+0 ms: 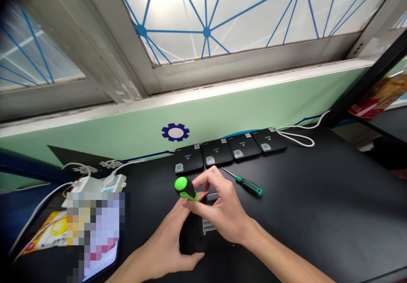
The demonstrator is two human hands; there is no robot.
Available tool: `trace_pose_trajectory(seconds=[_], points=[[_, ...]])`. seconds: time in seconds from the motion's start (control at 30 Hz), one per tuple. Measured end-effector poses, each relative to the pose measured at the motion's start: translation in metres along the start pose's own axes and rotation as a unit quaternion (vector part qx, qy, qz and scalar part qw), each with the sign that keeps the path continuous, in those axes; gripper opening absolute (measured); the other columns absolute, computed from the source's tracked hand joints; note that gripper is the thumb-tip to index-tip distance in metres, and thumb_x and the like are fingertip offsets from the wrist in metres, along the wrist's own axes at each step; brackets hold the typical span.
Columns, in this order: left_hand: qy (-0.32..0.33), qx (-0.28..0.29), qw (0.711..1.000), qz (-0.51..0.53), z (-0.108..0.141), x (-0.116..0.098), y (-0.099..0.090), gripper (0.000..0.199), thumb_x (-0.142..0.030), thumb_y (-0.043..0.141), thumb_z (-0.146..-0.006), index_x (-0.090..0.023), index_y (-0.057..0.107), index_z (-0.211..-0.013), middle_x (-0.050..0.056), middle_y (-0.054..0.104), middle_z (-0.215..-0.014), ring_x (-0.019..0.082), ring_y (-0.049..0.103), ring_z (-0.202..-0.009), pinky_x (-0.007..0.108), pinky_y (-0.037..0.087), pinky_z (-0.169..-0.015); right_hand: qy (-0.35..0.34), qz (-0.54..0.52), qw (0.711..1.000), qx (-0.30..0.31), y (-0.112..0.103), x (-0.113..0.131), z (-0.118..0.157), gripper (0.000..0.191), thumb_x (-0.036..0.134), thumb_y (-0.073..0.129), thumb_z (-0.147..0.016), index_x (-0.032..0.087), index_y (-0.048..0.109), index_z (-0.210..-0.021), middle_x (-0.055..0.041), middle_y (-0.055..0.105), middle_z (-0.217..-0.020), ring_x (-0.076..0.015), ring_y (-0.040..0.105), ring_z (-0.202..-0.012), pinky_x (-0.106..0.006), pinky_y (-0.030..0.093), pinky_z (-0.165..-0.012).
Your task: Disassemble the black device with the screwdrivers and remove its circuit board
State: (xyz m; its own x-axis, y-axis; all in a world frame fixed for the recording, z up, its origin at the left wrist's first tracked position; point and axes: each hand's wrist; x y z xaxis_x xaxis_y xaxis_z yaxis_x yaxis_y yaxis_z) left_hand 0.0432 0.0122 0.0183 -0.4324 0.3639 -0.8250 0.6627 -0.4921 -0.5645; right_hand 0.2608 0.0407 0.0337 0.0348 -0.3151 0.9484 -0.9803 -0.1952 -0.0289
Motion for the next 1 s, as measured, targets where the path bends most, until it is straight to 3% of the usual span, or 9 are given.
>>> trace_pose_trajectory(seconds=[0.2,0.43,0.6,0.83,1.0], points=[[-0.004,0.0,1.0,0.005,0.001,-0.001,0.0,0.1,-0.009,0.093,-0.07,-0.033,0.052,-0.158,0.009,0.059,-0.162,0.038,0.053,-0.153,0.055,0.046,-0.131,-0.029,0.0,0.999,0.021,0.0,0.003,-0.001,0.013,0.023,0.084,-0.103,0.032,0.075,-0.109,0.0005,0.069,-0.101,-0.0214,0.059,-0.096,-0.035,0.05,-0.085],[-0.014,-0.001,1.0,-0.007,0.001,0.001,0.001,0.116,-0.01,0.095,-0.07,-0.036,0.042,-0.17,0.01,0.051,-0.171,0.04,0.048,-0.159,0.059,0.041,-0.136,0.007,-0.019,1.0,0.01,0.0,0.0,-0.001,0.013,0.025,0.088,-0.1,0.028,0.077,-0.106,-0.0005,0.069,-0.103,-0.0202,0.063,-0.092,-0.036,0.052,-0.089],[-0.02,0.005,1.0,-0.008,0.003,0.002,0.002,0.111,-0.016,0.095,-0.075,-0.033,0.043,-0.171,0.013,0.051,-0.171,0.043,0.05,-0.158,0.064,0.039,-0.137,0.01,-0.003,1.0,0.027,-0.001,0.004,-0.002,0.013,0.024,0.084,-0.102,0.028,0.081,-0.114,-0.0015,0.069,-0.099,-0.0211,0.062,-0.092,-0.037,0.053,-0.088],[-0.017,0.016,0.999,-0.024,0.005,0.008,0.002,0.129,-0.014,0.095,-0.075,-0.037,0.025,-0.181,0.013,0.041,-0.183,0.046,0.039,-0.168,0.07,0.033,-0.139,-0.007,-0.005,0.998,0.06,-0.003,0.013,-0.004,0.017,0.019,0.072,-0.104,0.027,0.081,-0.115,-0.0046,0.073,-0.1,-0.0237,0.064,-0.096,-0.039,0.055,-0.087],[-0.015,0.019,1.0,-0.017,0.003,0.008,0.001,0.117,-0.014,0.094,-0.073,-0.036,0.039,-0.174,0.011,0.052,-0.173,0.044,0.049,-0.16,0.064,0.042,-0.135,0.027,-0.036,0.998,0.043,0.0,0.01,-0.003,0.021,0.028,0.086,-0.1,0.028,0.079,-0.12,-0.0016,0.073,-0.101,-0.0203,0.066,-0.09,-0.036,0.056,-0.083]])
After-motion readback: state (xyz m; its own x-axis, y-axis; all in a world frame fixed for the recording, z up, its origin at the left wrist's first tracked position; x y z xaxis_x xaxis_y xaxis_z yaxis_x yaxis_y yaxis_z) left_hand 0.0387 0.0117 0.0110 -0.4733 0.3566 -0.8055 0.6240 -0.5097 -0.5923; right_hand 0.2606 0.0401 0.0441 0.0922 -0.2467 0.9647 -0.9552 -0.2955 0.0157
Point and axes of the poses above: each hand's wrist, its own z-axis away from the middle knuckle, its own y-axis out of the palm, x = y × z
